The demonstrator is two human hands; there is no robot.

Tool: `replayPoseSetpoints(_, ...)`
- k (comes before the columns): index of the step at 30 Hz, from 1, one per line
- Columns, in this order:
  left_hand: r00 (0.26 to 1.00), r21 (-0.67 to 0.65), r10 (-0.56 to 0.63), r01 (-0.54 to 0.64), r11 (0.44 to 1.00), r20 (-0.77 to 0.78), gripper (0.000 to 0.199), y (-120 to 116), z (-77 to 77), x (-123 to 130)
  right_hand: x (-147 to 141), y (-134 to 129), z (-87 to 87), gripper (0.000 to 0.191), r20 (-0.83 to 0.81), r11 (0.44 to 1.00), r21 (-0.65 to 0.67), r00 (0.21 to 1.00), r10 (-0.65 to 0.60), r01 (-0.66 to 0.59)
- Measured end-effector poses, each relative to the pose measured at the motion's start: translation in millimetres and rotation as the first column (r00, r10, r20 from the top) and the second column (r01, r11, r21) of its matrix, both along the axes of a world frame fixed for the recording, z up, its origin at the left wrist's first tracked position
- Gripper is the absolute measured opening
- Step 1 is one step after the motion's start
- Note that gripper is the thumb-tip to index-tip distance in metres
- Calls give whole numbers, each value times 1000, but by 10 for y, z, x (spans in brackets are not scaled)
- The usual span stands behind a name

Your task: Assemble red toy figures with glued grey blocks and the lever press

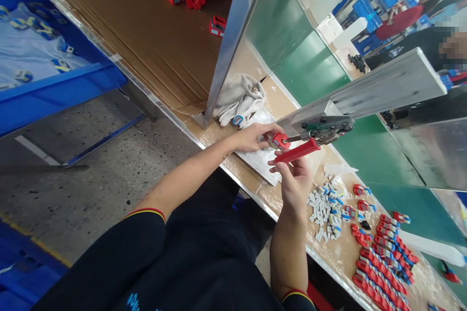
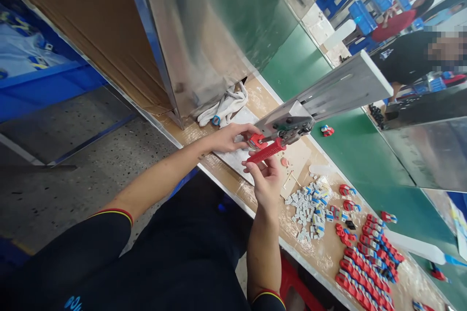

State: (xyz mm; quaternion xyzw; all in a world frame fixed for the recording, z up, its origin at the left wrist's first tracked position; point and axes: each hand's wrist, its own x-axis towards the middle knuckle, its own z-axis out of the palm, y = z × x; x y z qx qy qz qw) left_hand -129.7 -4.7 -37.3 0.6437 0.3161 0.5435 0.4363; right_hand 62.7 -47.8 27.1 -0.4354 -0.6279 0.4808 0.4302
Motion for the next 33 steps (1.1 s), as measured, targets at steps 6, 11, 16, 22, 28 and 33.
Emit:
replayPoseSetpoints(6,993,37,98,-95,995,-70,48,-33,35,-84,262,78,-122,22,-2,994,101,999,-52,52)
replayPoseSetpoints(11,984,-20,113,-117,993,-141,46,-34,52,-91,275,347,-367,37,51,965,189,979,-196,183)
replayPoseSetpoints(16,979,-22,116,-121,992,-166,44,-37,30,-83,161,467,-533,44,158,977,207,984,-78,44)
replayPoseSetpoints(22,983,33,116,-113,993,-142,61,-2,-59,-72,111,549,-624,40,120,961,275,991,-64,29)
replayPoseSetpoints(28,988,75,58,-47,996,-142,69,6,-75,-43,79,530,-642,58,90,954,275,985,-148,118)
replayPoseSetpoints(33,987,98,64,-50,994,-146,70,23,-67,-3,52,487,-624,62,85,948,273,978,-191,161)
